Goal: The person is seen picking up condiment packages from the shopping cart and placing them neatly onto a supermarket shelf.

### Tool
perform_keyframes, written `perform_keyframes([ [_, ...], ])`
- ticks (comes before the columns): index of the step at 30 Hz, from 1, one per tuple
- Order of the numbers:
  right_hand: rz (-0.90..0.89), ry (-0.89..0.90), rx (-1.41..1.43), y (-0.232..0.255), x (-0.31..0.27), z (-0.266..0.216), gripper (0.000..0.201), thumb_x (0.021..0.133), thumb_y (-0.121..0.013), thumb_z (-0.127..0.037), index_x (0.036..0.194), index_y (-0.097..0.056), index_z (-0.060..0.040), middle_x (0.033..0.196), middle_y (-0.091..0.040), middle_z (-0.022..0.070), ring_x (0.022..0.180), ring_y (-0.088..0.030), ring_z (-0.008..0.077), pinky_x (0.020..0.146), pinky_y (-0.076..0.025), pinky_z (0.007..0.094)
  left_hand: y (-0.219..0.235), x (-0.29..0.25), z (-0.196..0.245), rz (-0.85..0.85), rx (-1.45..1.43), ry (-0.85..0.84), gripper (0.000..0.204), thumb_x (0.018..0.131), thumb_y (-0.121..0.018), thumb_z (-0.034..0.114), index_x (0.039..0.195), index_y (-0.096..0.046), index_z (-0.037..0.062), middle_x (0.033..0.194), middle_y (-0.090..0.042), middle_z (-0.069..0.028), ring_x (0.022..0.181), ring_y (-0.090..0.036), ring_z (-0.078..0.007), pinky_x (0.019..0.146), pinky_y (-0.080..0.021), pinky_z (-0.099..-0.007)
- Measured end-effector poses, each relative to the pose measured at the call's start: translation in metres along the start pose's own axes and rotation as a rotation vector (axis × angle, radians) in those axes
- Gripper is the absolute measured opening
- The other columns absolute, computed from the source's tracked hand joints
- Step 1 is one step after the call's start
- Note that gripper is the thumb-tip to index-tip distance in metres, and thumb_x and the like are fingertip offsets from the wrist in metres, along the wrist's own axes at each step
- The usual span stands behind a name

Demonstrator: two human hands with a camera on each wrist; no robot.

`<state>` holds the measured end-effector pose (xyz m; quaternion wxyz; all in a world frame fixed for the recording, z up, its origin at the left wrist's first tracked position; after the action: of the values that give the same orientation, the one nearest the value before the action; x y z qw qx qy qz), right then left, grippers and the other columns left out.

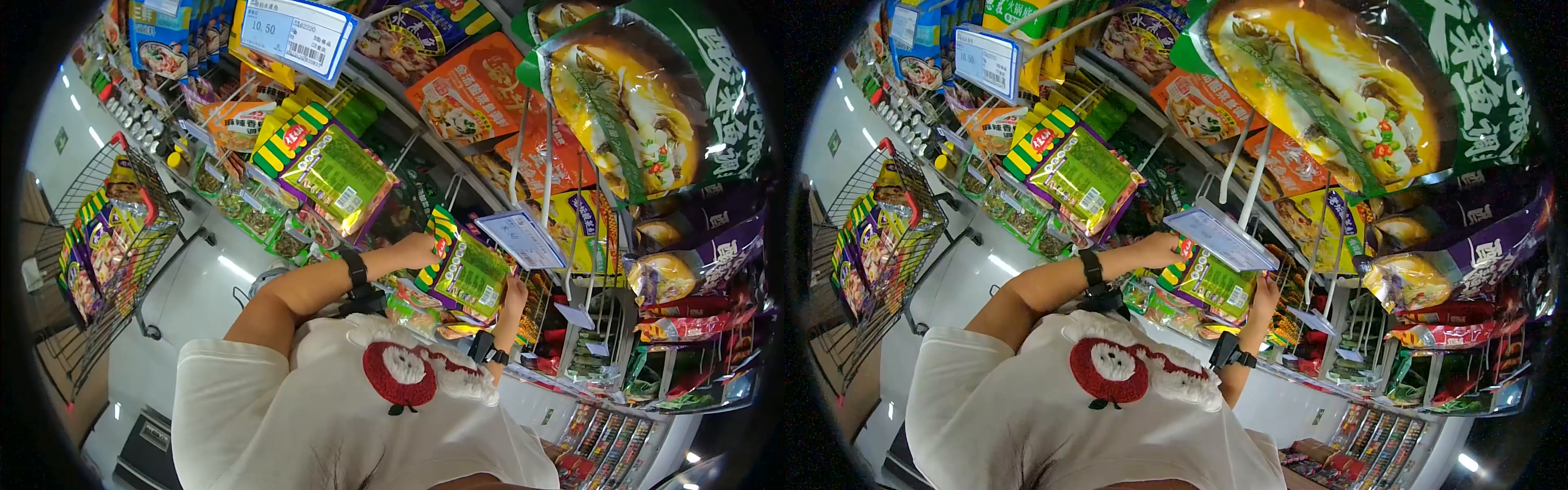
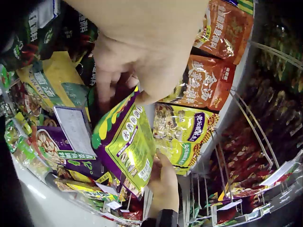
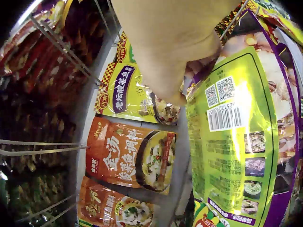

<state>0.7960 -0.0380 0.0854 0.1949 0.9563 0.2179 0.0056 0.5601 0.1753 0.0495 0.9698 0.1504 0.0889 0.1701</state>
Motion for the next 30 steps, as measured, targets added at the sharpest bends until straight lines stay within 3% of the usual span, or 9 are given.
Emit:
perform_keyframes([
  [3,0.041,0.046,0.028,-0.005,0.005,0.008,0.015,0.081,-0.058,-0.016,0.075,-0.061,-0.0019,0.058,-0.049,-0.0048,0.050,-0.038,0.0040,0.045,-0.027,0.0226,0.001,-0.001,0.001,-0.004,-0.085,0.028,0.024,0.070,-0.055,0.026,0.071,-0.059,0.0018,0.062,-0.059,-0.0171,0.063,-0.060,-0.0307,0.060,-0.047,-0.0383],
  [6,0.079,-0.008,-0.097,0.002,0.009,0.022,0.017,0.080,-0.058,-0.015,0.079,-0.061,0.0011,0.060,-0.050,-0.0041,0.051,-0.039,0.0050,0.047,-0.029,0.0234,-0.002,0.002,-0.005,0.009,-0.122,0.041,0.023,0.071,-0.054,0.024,0.073,-0.059,0.0021,0.063,-0.059,-0.0165,0.062,-0.061,-0.0292,0.060,-0.048,-0.0372],
  [9,0.050,0.087,-0.185,-0.002,0.010,0.015,0.020,0.080,-0.057,-0.016,0.083,-0.061,0.0034,0.063,-0.051,-0.0030,0.053,-0.040,0.0060,0.048,-0.030,0.0244,0.000,0.001,-0.004,0.006,-0.128,0.036,0.023,0.071,-0.059,0.026,0.068,-0.058,0.0028,0.059,-0.060,-0.0108,0.053,-0.060,-0.0187,0.052,-0.047,-0.0308],
  [15,0.135,0.126,-0.212,0.001,0.009,0.026,0.025,0.081,-0.056,-0.017,0.091,-0.059,0.0050,0.073,-0.058,0.0026,0.065,-0.050,0.0086,0.059,-0.039,0.0242,0.003,-0.010,-0.005,0.027,-0.136,0.041,0.024,0.072,-0.058,0.025,0.067,-0.056,0.0018,0.059,-0.059,-0.0132,0.056,-0.061,-0.0211,0.054,-0.048,-0.0328],
  [18,0.107,0.163,-0.197,0.000,0.015,0.036,0.029,0.082,-0.056,-0.019,0.099,-0.056,0.0044,0.083,-0.060,0.0060,0.072,-0.053,0.0105,0.065,-0.041,0.0248,0.001,-0.005,-0.010,0.085,0.074,-0.029,0.026,0.073,-0.056,0.025,0.064,-0.053,0.0005,0.059,-0.058,-0.0145,0.054,-0.061,-0.0231,0.054,-0.048,-0.0341],
  [21,0.173,0.093,-0.213,0.000,0.008,0.037,0.032,0.082,-0.056,-0.020,0.104,-0.054,0.0032,0.088,-0.060,0.0081,0.075,-0.054,0.0125,0.067,-0.042,0.0255,-0.004,-0.007,-0.018,-0.025,-0.037,0.067,0.028,0.074,-0.056,0.025,0.060,-0.051,0.0006,0.059,-0.057,-0.0156,0.053,-0.061,-0.0241,0.053,-0.048,-0.0345],
  [24,0.168,0.090,-0.423,-0.005,-0.001,0.025,0.034,0.083,-0.056,-0.022,0.107,-0.052,0.0020,0.091,-0.060,0.0102,0.078,-0.055,0.0148,0.070,-0.043,0.0264,-0.004,-0.006,-0.018,-0.047,0.065,0.077,0.028,0.075,-0.056,0.023,0.058,-0.049,0.0014,0.059,-0.058,-0.0153,0.051,-0.061,-0.0228,0.051,-0.048,-0.0332],
  [27,0.147,0.127,-0.366,-0.005,0.005,0.034,0.034,0.082,-0.057,-0.023,0.105,-0.053,0.0011,0.092,-0.060,0.0123,0.082,-0.057,0.0172,0.074,-0.043,0.0279,-0.010,-0.008,-0.025,-0.105,-0.057,0.124,0.025,0.075,-0.057,0.021,0.062,-0.048,0.0011,0.060,-0.058,-0.0149,0.049,-0.061,-0.0217,0.048,-0.048,-0.0319],
  [30,0.179,0.143,-0.549,-0.016,-0.019,0.001,0.037,0.081,-0.057,-0.026,0.105,-0.053,0.0013,0.093,-0.060,0.0145,0.085,-0.058,0.0200,0.076,-0.044,0.0305,-0.002,-0.017,-0.018,-0.017,-0.135,0.132,0.021,0.075,-0.058,0.018,0.070,-0.049,0.0004,0.061,-0.059,-0.0142,0.047,-0.060,-0.0217,0.045,-0.048,-0.0312],
])
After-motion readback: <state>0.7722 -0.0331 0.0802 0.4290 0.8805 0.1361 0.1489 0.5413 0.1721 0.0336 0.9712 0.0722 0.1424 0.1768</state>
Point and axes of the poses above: each hand's wrist, its own x-axis towards the middle knuckle, its own y-axis out of the back of the hand, z = x × y, the point moved 8 cm from there along x, towards the middle knuckle
